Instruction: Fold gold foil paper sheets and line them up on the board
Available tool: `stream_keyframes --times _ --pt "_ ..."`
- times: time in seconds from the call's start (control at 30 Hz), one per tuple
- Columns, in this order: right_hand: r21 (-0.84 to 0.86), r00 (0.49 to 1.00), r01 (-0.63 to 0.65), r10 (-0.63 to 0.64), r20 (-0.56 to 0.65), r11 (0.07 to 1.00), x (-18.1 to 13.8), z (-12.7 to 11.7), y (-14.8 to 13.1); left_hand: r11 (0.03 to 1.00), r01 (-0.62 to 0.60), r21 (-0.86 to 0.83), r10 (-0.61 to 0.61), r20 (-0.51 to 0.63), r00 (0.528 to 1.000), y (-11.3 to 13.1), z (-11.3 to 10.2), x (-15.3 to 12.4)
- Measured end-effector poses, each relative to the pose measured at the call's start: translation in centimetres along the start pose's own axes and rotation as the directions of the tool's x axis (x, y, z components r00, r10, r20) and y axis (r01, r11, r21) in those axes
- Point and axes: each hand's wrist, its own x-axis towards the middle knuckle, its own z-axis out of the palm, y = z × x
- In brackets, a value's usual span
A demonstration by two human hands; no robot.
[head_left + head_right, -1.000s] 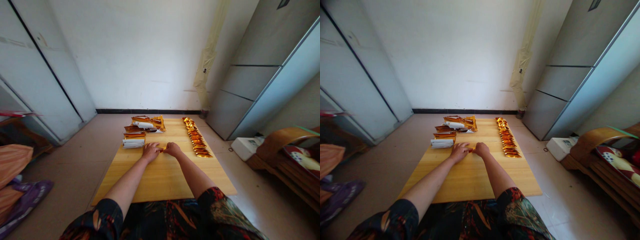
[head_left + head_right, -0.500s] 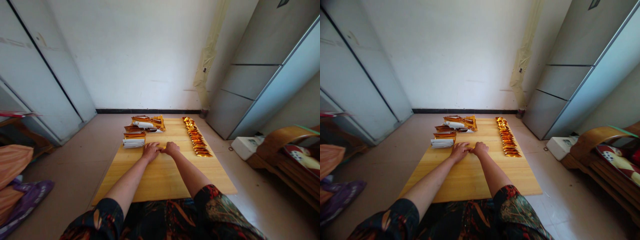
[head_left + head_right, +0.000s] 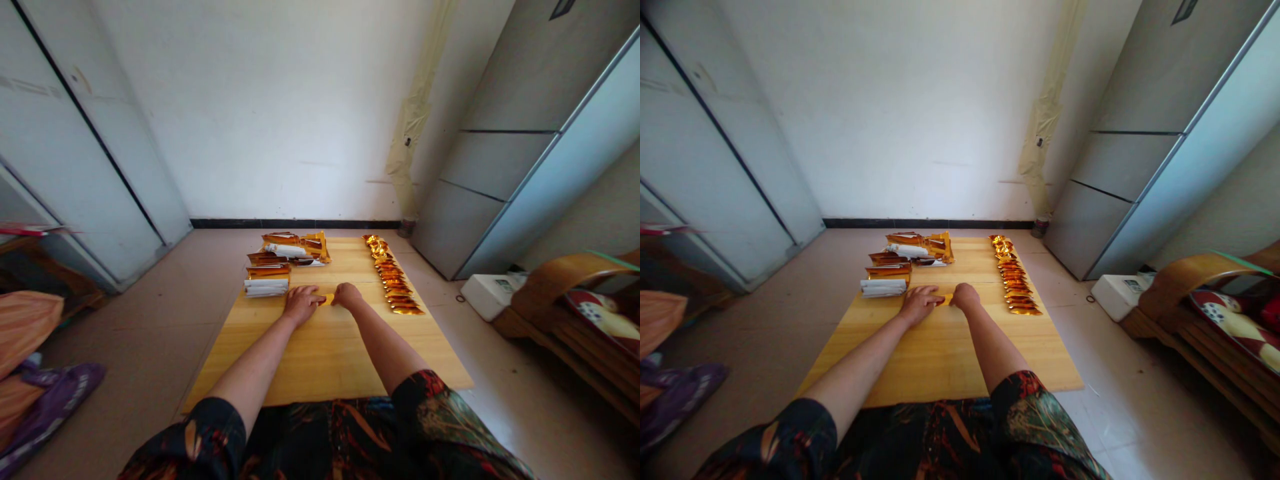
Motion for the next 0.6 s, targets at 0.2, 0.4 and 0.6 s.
stream_keyframes --times 0.2,0.4,0.6 --pt "0.014 1.0 -0.027 0.027 0.014 1.0 -0.3 -0.6 0.4 1.0 0.003 -0.005 -0.003 0.003 1.0 -0.1 0.0 0.0" --pt "0.051 0.998 -0.059 0.058 0.022 0.997 -0.6 -1.2 1.0 1.0 0.007 -0.012 -0.007 0.014 1.0 -0.3 -0.1 0.0" --pt "0.093 0.997 -0.078 0.078 -0.001 0.993 -0.7 -1.4 2.5 1.0 0.01 -0.013 -0.009 0.015 1.0 -0.2 -0.1 0.1"
